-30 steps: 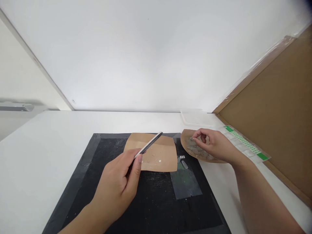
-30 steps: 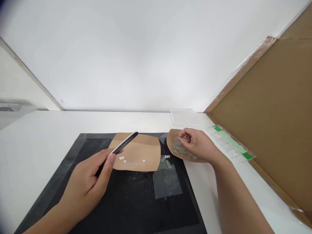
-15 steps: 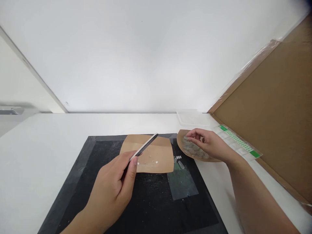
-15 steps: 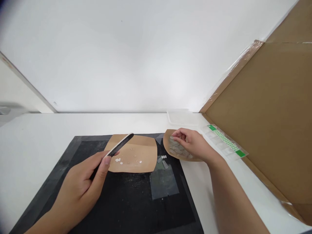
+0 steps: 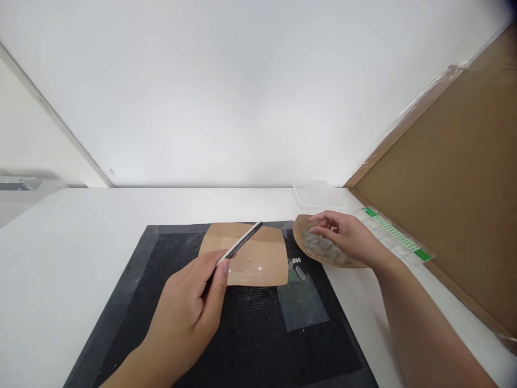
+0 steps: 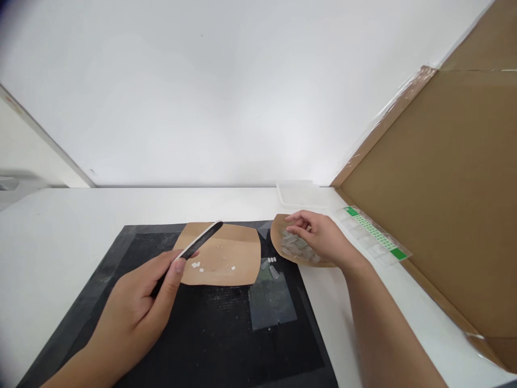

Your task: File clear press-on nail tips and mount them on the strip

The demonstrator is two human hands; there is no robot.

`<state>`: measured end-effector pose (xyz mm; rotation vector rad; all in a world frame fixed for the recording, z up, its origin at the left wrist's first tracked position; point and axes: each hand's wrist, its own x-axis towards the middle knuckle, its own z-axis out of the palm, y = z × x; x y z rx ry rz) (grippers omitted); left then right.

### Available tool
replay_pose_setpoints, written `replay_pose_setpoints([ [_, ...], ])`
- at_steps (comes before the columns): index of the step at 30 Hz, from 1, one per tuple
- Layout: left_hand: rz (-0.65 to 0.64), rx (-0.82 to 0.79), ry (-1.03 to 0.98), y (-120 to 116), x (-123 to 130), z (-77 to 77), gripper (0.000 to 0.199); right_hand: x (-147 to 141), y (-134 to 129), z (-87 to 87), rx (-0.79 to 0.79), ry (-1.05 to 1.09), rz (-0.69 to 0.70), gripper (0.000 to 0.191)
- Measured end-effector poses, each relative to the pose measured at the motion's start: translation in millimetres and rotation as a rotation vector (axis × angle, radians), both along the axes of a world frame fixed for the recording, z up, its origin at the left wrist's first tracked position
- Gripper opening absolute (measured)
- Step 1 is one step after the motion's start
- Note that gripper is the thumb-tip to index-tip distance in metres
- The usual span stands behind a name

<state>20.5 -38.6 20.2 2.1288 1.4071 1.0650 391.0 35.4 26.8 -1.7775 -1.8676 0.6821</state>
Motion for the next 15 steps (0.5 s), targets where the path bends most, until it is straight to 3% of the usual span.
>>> replay_pose_setpoints([
  [8, 0.0, -0.005, 0.004, 1.6, 0.8, -0.4, 0.036, -9.0, -4.5, 11.7, -0.037, 0.01, 0.061, 0.04],
  [15, -0.007, -0.011, 0.006, 1.7, 0.5, -0.4, 0.036, -15.4, -8.7, 11.2, -0.04, 0.08, 0.096, 0.039],
])
